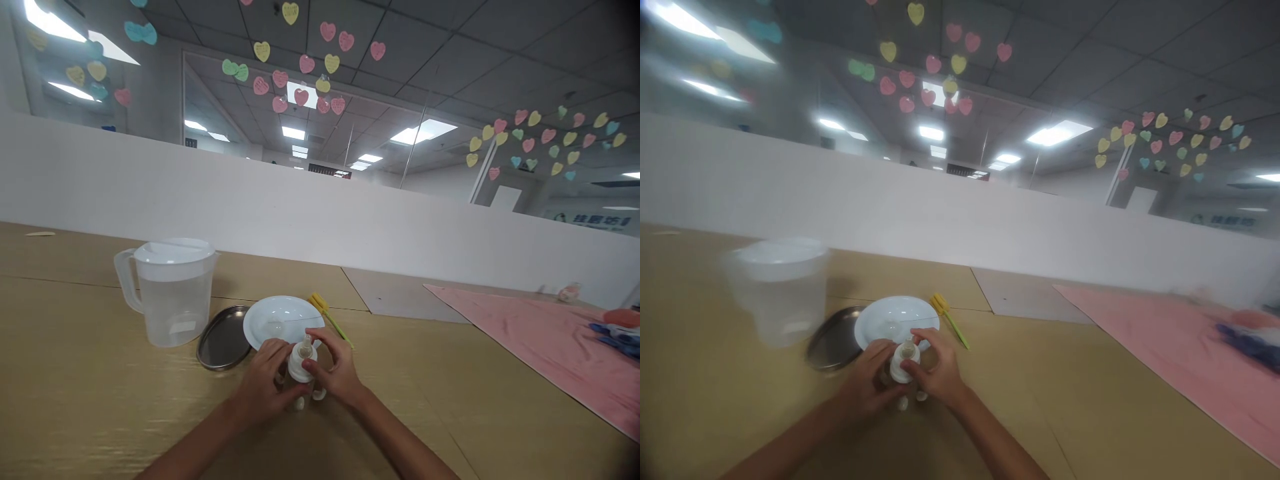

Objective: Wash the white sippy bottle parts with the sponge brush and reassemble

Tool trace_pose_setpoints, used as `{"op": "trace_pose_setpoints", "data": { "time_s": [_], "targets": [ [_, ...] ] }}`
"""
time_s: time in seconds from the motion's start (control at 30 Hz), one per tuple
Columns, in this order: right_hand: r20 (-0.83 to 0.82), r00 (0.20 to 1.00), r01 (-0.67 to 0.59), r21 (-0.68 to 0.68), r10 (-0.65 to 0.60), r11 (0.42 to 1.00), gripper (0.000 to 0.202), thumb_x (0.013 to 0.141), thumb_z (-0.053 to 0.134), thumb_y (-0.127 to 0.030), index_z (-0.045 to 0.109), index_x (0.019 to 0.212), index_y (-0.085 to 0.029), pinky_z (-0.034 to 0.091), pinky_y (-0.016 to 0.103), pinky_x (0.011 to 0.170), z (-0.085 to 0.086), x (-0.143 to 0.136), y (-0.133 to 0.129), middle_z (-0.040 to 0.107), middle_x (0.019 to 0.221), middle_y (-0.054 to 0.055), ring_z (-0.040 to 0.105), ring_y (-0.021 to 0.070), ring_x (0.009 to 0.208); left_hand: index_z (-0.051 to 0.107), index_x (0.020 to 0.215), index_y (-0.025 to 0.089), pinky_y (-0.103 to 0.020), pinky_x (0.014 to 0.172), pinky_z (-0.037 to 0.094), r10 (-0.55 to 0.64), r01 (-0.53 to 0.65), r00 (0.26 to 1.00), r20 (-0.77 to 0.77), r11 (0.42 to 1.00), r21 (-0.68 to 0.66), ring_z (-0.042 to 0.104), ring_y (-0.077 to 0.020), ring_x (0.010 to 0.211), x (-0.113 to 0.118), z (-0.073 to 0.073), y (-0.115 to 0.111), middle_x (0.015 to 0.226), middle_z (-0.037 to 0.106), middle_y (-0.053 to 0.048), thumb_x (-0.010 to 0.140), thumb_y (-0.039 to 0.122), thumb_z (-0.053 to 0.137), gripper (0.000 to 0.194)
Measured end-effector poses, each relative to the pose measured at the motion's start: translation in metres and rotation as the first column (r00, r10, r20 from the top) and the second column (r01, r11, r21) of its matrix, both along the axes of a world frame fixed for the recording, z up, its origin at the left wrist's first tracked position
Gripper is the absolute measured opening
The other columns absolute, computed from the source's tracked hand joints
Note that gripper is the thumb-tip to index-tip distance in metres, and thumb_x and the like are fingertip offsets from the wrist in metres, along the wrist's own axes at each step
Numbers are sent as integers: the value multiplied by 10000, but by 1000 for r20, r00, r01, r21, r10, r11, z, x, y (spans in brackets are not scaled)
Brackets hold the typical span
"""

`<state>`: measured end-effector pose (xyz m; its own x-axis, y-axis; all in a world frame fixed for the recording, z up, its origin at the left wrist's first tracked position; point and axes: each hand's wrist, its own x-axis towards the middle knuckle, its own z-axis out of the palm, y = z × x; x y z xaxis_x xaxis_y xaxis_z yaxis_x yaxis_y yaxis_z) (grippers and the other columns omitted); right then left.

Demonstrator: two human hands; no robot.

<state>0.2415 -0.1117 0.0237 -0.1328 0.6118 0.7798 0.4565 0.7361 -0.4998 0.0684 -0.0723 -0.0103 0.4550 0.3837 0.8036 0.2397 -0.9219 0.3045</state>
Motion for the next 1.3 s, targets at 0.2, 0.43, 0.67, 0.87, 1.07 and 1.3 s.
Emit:
{"op": "trace_pose_setpoints", "data": {
  "time_s": [0.2, 0.43, 0.67, 0.87, 1.07, 1.3],
  "targets": [
    [-144, 987, -95, -130, 76, 987, 287, 804, 599, -341, 566, 1053, -201, 507, 341, 826, -14, -1, 1, 636, 999, 88, 618, 205, 927, 540, 1087, 159, -356, 759, 485, -9, 9, 1000, -17, 1000, 2, 571, -216, 855, -4, 6, -1, 926, 626, -82, 772, 446, 603, 430],
    [-276, 960, 4, -168, -51, 986, 367, 883, 486, -374, 446, 1217, -225, 384, 429, 973, -20, 12, 15, 638, 1067, 90, 558, 222, 1069, 421, 1279, 154, -396, 776, 475, 24, -24, 1000, -13, 1000, 10, 567, -232, 868, 0, 3, -3, 978, 618, -99, 769, 471, 596, 625],
    [23, 999, -23, -5, 23, 1000, 536, 797, 591, -384, 411, 1274, -216, 334, 452, 1016, -11, 8, 2, 530, 1244, 110, 457, 278, 1187, 392, 1302, 167, -404, 793, 460, 21, -22, 1000, -4, 999, -44, 552, -235, 893, 1, -5, 0, 998, 603, -99, 779, 457, 583, 628],
    [-200, 969, 143, -31, -146, 989, 301, 903, 426, -334, 477, 1176, -218, 385, 418, 962, -16, 16, 9, 598, 1101, 88, 534, 230, 1073, 473, 1221, 143, -396, 788, 458, 39, -42, 998, -43, 997, -69, 545, -237, 887, 0, -1, 0, 972, 604, -103, 768, 462, 595, 568],
    [70, 997, -11, -46, 14, 999, 435, 809, 581, -386, 493, 1196, -208, 454, 362, 874, -8, 6, 2, 627, 1040, 80, 585, 225, 973, 557, 1097, 138, -376, 763, 458, 31, -36, 998, -51, 995, -96, 546, -228, 859, 0, 6, -4, 932, 610, -93, 771, 464, 583, 461],
    [94, 993, 72, 45, -76, 996, 346, 820, 567, -287, 552, 1155, -201, 489, 359, 842, 0, 1, -2, 635, 1055, 85, 592, 225, 977, 558, 1095, 135, -388, 748, 466, 52, -57, 997, -61, 994, -88, 549, -233, 840, 0, 4, -2, 922, 613, -98, 771, 481, 571, 475]
  ]
}}
